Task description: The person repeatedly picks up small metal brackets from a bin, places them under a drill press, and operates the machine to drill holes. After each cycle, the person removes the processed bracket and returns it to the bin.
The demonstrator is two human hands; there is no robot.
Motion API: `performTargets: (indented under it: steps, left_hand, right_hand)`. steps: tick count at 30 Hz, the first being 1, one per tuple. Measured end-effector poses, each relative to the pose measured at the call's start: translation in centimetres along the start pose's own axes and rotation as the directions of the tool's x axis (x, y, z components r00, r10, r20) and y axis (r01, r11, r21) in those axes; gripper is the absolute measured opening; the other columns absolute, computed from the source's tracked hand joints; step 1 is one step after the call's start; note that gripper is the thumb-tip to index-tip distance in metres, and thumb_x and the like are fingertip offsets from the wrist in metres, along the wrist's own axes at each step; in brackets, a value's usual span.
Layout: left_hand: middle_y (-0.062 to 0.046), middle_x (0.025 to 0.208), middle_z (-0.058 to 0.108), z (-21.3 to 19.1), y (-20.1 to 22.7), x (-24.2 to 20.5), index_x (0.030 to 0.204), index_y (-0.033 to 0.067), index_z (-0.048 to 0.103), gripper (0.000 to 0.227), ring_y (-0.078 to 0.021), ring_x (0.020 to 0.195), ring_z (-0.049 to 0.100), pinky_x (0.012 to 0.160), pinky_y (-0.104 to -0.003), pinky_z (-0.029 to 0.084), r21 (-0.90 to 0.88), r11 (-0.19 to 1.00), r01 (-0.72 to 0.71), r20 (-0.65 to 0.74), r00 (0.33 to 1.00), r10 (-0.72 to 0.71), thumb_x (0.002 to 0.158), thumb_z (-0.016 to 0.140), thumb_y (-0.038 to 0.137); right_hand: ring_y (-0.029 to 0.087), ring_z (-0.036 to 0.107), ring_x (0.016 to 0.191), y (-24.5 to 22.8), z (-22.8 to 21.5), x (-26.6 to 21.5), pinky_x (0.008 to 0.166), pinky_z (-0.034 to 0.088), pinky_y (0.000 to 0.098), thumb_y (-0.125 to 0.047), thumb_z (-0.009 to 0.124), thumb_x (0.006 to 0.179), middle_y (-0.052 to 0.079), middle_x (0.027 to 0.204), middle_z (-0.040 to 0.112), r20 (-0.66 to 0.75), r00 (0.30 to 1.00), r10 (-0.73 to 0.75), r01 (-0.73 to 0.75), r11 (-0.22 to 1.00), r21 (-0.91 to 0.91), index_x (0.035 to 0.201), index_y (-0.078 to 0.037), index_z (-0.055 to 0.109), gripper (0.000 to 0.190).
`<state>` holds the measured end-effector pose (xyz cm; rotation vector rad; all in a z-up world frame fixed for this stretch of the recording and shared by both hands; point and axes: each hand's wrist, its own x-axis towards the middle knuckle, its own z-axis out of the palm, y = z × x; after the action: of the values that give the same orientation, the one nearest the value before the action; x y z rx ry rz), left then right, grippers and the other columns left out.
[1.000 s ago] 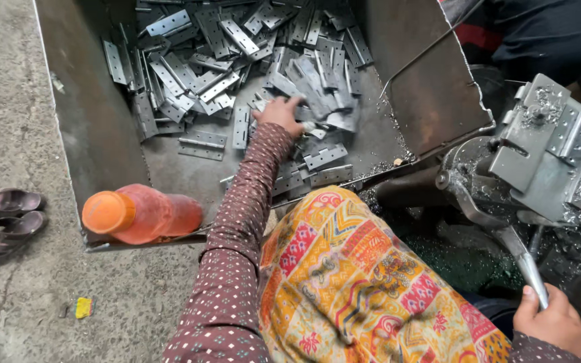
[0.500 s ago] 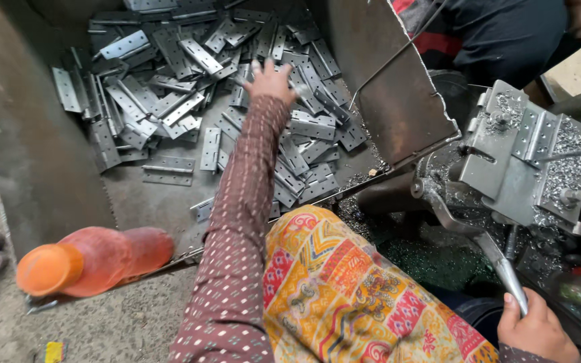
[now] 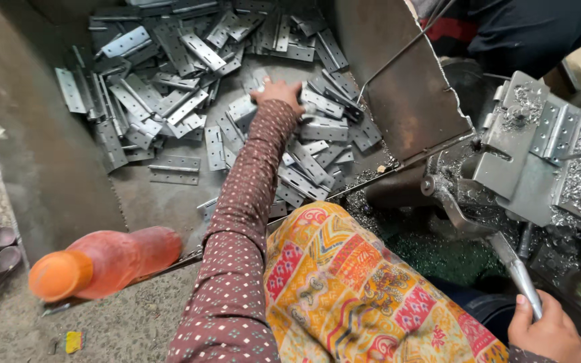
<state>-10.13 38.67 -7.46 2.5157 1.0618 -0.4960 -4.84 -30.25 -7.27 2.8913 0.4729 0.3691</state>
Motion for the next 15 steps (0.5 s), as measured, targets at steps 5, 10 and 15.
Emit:
performTargets:
  steps: [5,10,15]
  left_hand:
    - [-0.008,0.144,0.053,1.2,-0.2,-4.3,0.147,0.0337,0.043,0.071,-0.0330,0.141,0.038,0.115,-0.065,0.026,-0.054,0.997,-0.061,0.010,0.998,0.062,0.086,0.065,0.062]
    - [-0.011,0.137,0.059,3.4,-3.7,-7.6,0.135,0.0199,0.058,0.050,-0.0271,0.117,0.063,0.105,-0.042,0.049,-0.523,0.827,-0.206,-0.424,0.905,-0.043,0.087,0.071,0.024]
    - [-0.016,0.128,0.062,5.5,-9.0,-13.2,0.128,0.0124,0.062,0.050,-0.0371,0.108,0.063,0.093,-0.044,0.051,-0.250,0.939,-0.235,-0.648,0.761,0.018,0.079,0.070,0.005]
  right_hand:
    - [0.025,0.069,0.071,-2.6,-2.4,0.6,0.066,0.053,0.0392,-0.048,0.062,0.108,0.003,0.084,0.071,-0.028,1.000,-0.010,0.009,0.999,-0.039,0.109,-0.022,0.069,0.026]
    - [0.025,0.068,0.071,-3.8,-4.0,0.5,0.066,0.053,0.0389,-0.048,0.063,0.108,0.002,0.084,0.071,-0.090,0.994,-0.058,0.052,0.997,-0.061,0.108,-0.021,0.068,0.027]
    - [0.024,0.067,0.071,-4.1,-4.8,0.3,0.066,0.053,0.0377,-0.042,0.061,0.103,0.002,0.086,0.070,-0.118,0.988,-0.098,0.093,0.995,-0.045,0.105,-0.020,0.067,0.023]
